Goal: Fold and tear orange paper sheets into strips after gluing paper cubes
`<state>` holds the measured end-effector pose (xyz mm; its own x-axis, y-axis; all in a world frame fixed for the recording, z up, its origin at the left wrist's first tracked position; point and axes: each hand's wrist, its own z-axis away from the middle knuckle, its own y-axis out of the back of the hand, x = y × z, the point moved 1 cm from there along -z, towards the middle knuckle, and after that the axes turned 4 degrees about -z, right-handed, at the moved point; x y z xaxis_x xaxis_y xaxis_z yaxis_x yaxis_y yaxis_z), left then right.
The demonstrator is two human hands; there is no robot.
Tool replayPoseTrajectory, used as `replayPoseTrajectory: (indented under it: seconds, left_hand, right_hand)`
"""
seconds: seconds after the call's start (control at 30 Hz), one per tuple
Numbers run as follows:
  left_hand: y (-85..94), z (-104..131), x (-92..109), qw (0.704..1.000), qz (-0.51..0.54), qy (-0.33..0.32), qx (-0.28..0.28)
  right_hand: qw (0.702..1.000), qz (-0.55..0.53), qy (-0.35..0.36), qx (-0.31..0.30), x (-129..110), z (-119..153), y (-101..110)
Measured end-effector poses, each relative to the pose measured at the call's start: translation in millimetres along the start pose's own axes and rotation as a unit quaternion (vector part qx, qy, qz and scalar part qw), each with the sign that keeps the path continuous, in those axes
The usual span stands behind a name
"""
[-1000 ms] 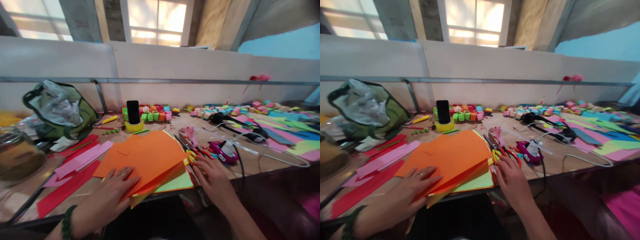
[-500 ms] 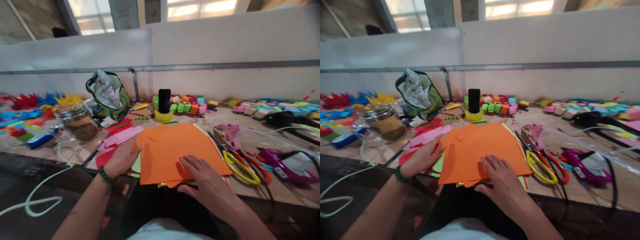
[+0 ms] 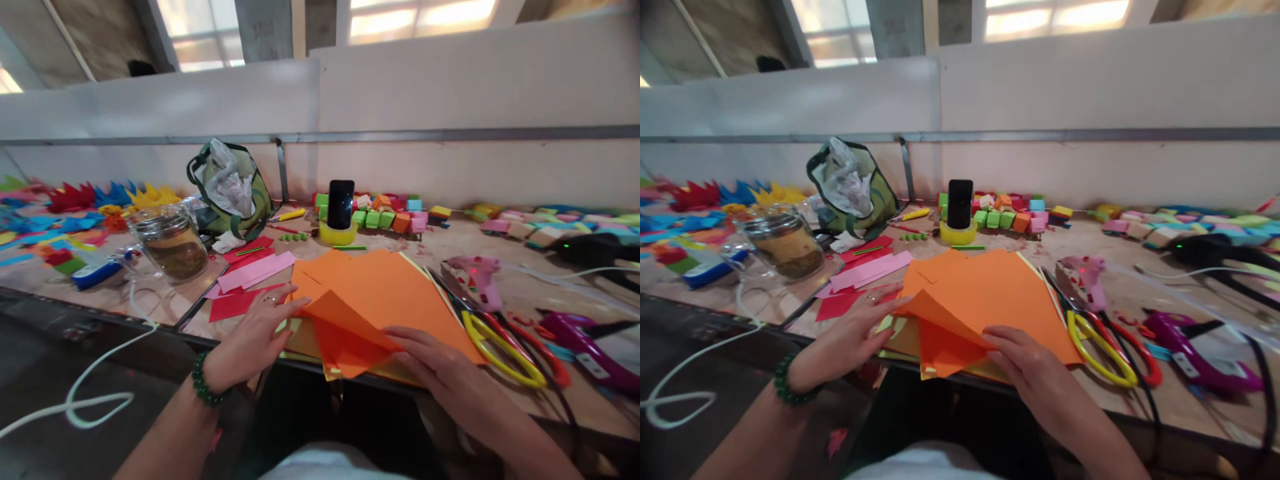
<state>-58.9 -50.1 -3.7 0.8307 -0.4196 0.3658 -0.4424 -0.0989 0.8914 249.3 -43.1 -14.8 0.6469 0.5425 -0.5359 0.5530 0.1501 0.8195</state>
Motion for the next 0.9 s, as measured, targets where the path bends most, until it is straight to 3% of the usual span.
replayPoseTrajectory:
  seconds: [0.17,0.3,0.4,0.5,0.63,0.7,0.8,0.9]
  left_hand:
    - [4.4,-7,8,0.998,0.01,-0.054,0.029]
    - [12.0,-1,35,0.992,-0.028,-0.104,0.073]
    - [12.7,10,66,0.987,-0.098,-0.117,0.058]
    - [17.5,21,82,0.98,-0.134,-0.146,0.029]
    - [35.9,30,63,0.992,-0.075,-0.095,0.021]
    - [38.3,29,46,0.996,0.054,-0.067,-0.024]
    - [24.6,20,26,0.973,0.227,0.029,-0.037]
    - [0.6,7,21,0.947,0.3,0.103,-0.039]
  right_hand:
    - [0.983,-0.034,0.141,0.117,4,7,2]
    - [0.959,0.034,0.191,0.206,4,12,3]
    - [0.957,0.041,0.202,0.204,-9,12,2]
    - [0.958,-0.034,0.226,0.176,-19,10,-2]
    - [0.954,-0.161,0.154,0.199,-8,16,-9]
    - [0.953,-0.213,0.089,0.197,1,20,-12]
    - [0.959,-0.235,-0.032,0.156,5,24,-15]
    - [0.963,-0.192,-0.118,0.147,2,20,-12]
